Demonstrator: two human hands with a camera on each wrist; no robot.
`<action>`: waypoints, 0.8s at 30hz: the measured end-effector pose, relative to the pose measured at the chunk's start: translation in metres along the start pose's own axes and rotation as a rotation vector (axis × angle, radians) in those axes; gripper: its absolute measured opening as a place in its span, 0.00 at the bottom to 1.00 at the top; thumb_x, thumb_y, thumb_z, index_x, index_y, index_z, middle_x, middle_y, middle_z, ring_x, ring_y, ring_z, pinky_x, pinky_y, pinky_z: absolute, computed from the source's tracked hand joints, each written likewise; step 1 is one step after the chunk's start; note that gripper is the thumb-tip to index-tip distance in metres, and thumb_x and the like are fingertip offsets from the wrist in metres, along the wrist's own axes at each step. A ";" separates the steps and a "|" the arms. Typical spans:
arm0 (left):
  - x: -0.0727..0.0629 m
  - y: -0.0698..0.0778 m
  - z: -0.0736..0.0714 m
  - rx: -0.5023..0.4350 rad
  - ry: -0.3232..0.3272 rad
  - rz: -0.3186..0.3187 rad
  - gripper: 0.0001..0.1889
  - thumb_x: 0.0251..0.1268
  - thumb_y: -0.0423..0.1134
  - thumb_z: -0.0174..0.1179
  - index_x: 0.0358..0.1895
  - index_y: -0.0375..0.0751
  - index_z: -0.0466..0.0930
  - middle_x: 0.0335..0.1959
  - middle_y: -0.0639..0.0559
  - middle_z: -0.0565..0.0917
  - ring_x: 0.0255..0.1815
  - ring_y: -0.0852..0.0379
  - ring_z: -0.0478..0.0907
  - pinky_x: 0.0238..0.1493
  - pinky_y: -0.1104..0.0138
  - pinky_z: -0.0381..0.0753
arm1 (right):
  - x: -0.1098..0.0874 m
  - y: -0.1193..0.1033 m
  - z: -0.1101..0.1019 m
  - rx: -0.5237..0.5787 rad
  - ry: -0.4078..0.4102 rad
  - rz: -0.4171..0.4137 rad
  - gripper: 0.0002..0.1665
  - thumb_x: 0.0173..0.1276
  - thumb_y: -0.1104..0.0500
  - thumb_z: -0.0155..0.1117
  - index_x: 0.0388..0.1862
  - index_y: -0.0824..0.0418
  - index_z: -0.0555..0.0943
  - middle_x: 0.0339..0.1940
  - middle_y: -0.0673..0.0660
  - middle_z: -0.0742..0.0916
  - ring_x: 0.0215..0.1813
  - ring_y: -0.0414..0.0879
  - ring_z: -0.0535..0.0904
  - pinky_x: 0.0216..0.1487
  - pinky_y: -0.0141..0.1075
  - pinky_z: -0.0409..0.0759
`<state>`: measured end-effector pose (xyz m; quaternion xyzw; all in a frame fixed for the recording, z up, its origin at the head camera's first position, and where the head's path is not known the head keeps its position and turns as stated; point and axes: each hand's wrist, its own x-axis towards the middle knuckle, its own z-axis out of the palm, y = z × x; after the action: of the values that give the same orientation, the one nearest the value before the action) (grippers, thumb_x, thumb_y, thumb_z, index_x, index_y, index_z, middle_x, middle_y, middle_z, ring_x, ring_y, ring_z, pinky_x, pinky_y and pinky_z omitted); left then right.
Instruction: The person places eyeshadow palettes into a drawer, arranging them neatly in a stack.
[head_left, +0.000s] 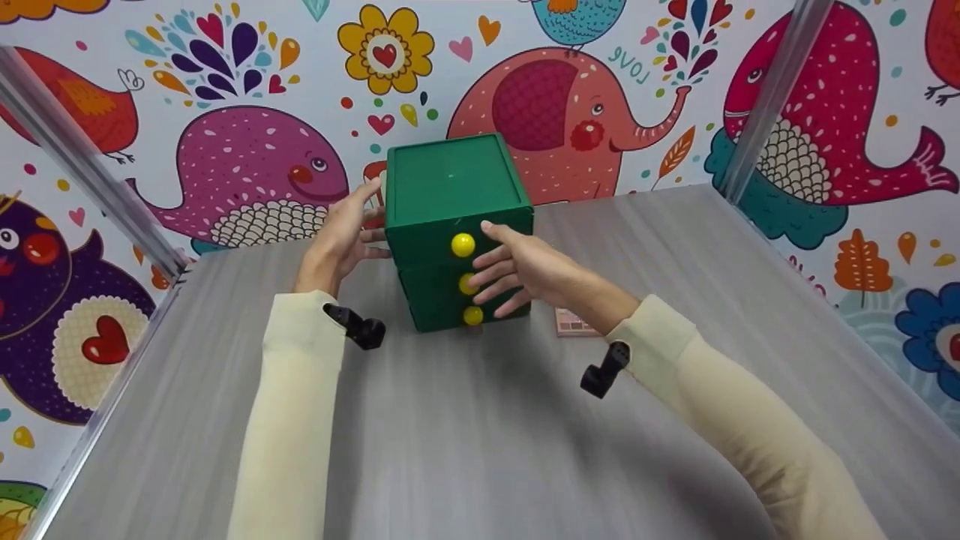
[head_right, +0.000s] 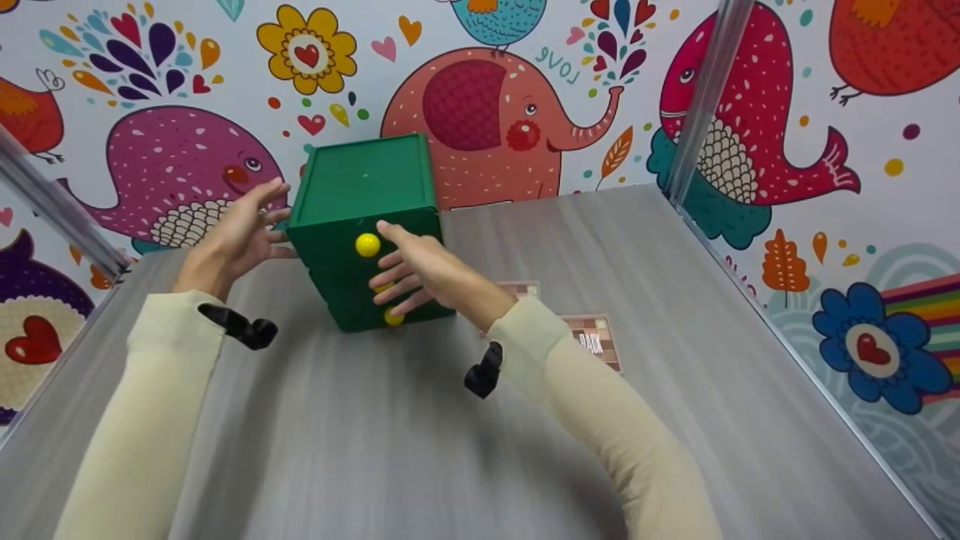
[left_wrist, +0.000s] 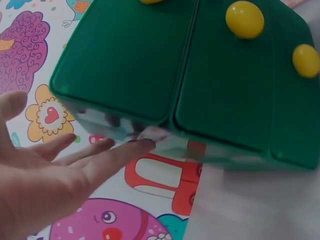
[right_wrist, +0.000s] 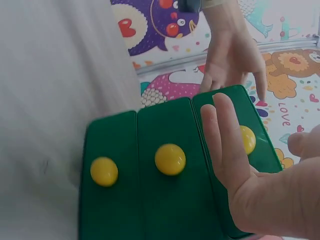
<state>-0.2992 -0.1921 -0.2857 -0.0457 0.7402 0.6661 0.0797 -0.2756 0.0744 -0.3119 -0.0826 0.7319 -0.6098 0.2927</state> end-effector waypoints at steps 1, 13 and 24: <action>0.001 -0.001 0.001 -0.010 -0.004 0.002 0.38 0.76 0.63 0.43 0.82 0.60 0.41 0.82 0.44 0.55 0.74 0.36 0.67 0.72 0.42 0.69 | 0.002 0.001 0.001 0.020 -0.011 0.002 0.43 0.76 0.29 0.39 0.66 0.63 0.73 0.57 0.58 0.87 0.55 0.52 0.87 0.59 0.52 0.83; 0.011 -0.008 0.008 -0.031 -0.003 0.047 0.33 0.78 0.49 0.50 0.81 0.61 0.50 0.82 0.45 0.55 0.75 0.37 0.67 0.72 0.41 0.68 | 0.020 0.007 0.012 0.171 -0.032 -0.001 0.40 0.77 0.31 0.41 0.65 0.62 0.75 0.58 0.58 0.88 0.54 0.50 0.87 0.62 0.49 0.82; 0.010 -0.013 0.006 0.009 0.019 0.034 0.33 0.78 0.49 0.52 0.81 0.62 0.52 0.81 0.44 0.58 0.73 0.39 0.70 0.72 0.44 0.70 | 0.030 0.012 0.024 0.198 -0.008 -0.032 0.36 0.78 0.33 0.45 0.64 0.61 0.75 0.56 0.58 0.88 0.51 0.49 0.88 0.65 0.51 0.79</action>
<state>-0.3061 -0.1872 -0.3004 -0.0392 0.7446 0.6635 0.0616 -0.2845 0.0428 -0.3346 -0.0673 0.6655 -0.6833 0.2927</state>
